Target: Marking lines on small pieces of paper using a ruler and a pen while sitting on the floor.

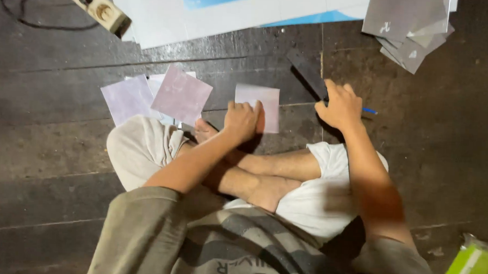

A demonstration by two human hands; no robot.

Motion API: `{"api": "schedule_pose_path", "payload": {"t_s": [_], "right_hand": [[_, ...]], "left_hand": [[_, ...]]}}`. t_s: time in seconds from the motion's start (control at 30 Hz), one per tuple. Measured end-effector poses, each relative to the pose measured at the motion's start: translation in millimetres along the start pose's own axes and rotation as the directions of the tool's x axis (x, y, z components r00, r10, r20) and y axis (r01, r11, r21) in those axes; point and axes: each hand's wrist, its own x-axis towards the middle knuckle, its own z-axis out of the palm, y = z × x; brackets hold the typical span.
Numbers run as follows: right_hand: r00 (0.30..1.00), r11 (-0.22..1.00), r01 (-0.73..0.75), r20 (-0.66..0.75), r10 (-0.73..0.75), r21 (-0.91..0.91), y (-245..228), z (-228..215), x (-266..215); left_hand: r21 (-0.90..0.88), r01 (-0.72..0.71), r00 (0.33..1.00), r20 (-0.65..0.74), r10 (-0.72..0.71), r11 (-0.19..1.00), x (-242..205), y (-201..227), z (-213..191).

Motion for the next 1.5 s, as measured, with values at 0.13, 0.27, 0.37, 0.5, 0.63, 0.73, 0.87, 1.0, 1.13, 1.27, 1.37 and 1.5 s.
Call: {"api": "schedule_pose_path", "payload": {"t_s": [0.13, 0.27, 0.37, 0.5, 0.63, 0.73, 0.87, 1.0, 1.13, 1.27, 1.37, 1.5], "right_hand": [[0.999, 0.997, 0.042, 0.026, -0.043, 0.059, -14.6, -8.2, -2.1], [0.993, 0.996, 0.063, 0.095, -0.069, 0.066, -19.2, -2.6, 1.5], [0.995, 0.99, 0.068, 0.063, -0.076, 0.125, -29.5, -3.3, 1.8], [0.995, 0.987, 0.078, 0.053, -0.086, 0.142, -34.0, 4.4, 3.7], [0.971, 0.978, 0.19, -0.161, -0.175, 0.084, -41.0, 11.6, 14.9], [0.981, 0.976, 0.171, -0.118, -0.156, 0.133, -47.3, 11.2, 27.7], [0.993, 0.972, 0.113, 0.005, -0.116, 0.207, -39.5, 12.0, 34.9], [0.993, 0.979, 0.111, 0.022, -0.116, 0.174, -43.7, 20.2, 38.4], [0.987, 0.976, 0.16, -0.026, -0.158, 0.151, -47.3, 22.8, 42.6], [0.941, 0.947, 0.318, -0.132, -0.311, 0.037, -60.4, 18.6, 54.5], [0.901, 0.914, 0.404, -0.181, -0.394, 0.023, -75.7, 22.5, 72.5], [0.904, 0.91, 0.414, -0.124, -0.409, 0.019, -72.0, 20.5, 73.1]], "left_hand": [[-0.007, 0.019, 1.0, -0.017, -0.019, 1.0, -20.5, -7.5, -31.7], [-0.097, 0.147, 0.976, -0.148, -0.161, 0.984, -5.8, -28.2, -36.3], [-0.061, 0.058, 0.884, -0.461, -0.08, 0.996, 32.3, -57.7, 4.2], [-0.05, 0.085, 0.888, -0.448, -0.098, 0.995, 35.1, -88.6, -20.2], [-0.264, 0.306, 0.75, -0.525, -0.403, 0.915, 40.7, -85.9, -19.8], [-0.301, 0.272, 0.842, -0.385, -0.377, 0.914, 13.2, -68.5, -17.0], [-0.283, 0.252, 0.923, -0.218, -0.318, 0.925, -5.9, -45.6, -29.8], [-0.298, 0.348, 0.896, -0.174, -0.409, 0.889, 0.2, -47.7, -41.7], [-0.33, 0.418, 0.865, -0.139, -0.482, 0.846, -4.0, -46.6, -46.5], [-0.418, 0.524, 0.676, -0.325, -0.661, 0.742, 10.4, -48.4, -28.7], [-0.417, 0.524, 0.676, -0.326, -0.661, 0.742, 12.2, -49.1, -25.4], [-0.415, 0.459, 0.81, -0.168, -0.562, 0.785, -8.0, -43.0, -39.2]]}}
